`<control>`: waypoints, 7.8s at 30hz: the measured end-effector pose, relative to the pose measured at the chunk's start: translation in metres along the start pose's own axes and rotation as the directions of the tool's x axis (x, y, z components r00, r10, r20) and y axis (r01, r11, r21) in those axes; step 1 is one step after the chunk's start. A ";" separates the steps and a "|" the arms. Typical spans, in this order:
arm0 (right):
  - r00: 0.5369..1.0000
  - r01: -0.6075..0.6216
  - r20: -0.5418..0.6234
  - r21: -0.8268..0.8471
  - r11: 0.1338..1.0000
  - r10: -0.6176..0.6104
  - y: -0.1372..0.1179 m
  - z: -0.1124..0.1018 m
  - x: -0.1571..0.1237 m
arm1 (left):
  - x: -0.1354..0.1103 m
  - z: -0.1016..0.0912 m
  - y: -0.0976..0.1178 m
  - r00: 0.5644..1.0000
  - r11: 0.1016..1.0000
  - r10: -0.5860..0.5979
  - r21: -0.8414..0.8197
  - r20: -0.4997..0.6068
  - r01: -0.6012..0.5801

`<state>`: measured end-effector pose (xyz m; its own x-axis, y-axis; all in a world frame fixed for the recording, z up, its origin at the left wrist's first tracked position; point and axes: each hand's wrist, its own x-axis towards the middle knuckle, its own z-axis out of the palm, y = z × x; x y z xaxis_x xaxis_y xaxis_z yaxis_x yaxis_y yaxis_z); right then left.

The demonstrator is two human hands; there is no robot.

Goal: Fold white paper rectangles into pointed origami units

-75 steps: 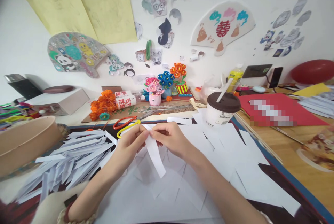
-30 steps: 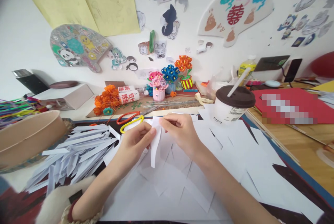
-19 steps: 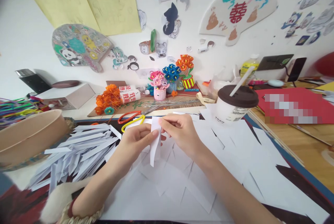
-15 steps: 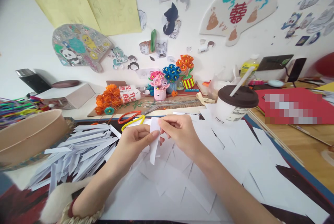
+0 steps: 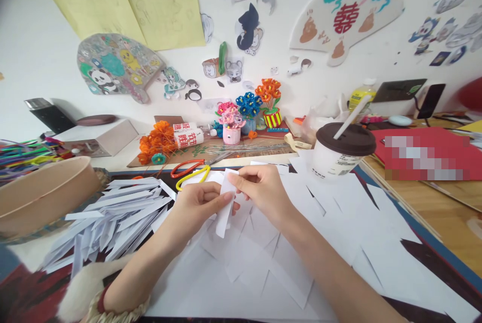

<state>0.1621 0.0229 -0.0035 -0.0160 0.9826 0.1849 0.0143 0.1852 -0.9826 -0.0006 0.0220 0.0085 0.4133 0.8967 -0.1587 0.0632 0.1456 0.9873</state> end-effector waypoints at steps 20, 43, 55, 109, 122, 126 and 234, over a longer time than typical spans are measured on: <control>0.994 0.036 0.098 0.089 0.995 -0.045 -0.013 0.006 -0.008 | -0.003 0.000 0.002 0.983 0.995 0.041 0.078 0.179 -0.056; 0.994 0.056 -0.101 0.121 0.991 -0.043 -0.006 -0.007 0.002 | -0.001 0.000 0.001 0.993 0.999 -0.024 0.049 0.117 0.018; 0.996 0.083 -0.033 0.085 0.993 -0.080 -0.009 -0.011 0.003 | 0.004 -0.001 -0.005 0.995 0.999 0.012 0.041 0.101 -0.016; 0.979 -0.042 0.195 -0.059 0.997 0.053 -0.010 -0.008 0.002 | -0.006 0.001 0.005 0.996 0.996 0.013 0.082 0.092 -0.020; 0.991 0.007 0.136 -0.066 0.998 0.002 -0.009 -0.010 0.002 | -0.003 -0.004 0.001 0.997 0.988 0.055 0.142 0.057 -0.062; 0.992 0.025 0.126 -0.095 0.995 -0.013 -0.008 -0.011 0.002 | -0.002 -0.005 0.000 0.994 0.980 0.089 0.175 0.060 -0.099; 0.875 -0.085 0.479 0.006 0.996 0.072 -0.010 -0.012 -0.004 | -0.009 0.002 0.004 0.855 0.664 0.519 0.622 0.018 -0.416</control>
<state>0.1741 0.0177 0.0056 -0.4918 0.8667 0.0833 0.0100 0.1012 -0.9948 -0.0022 0.0134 0.0142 0.4025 0.8344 0.3765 0.4349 -0.5362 0.7234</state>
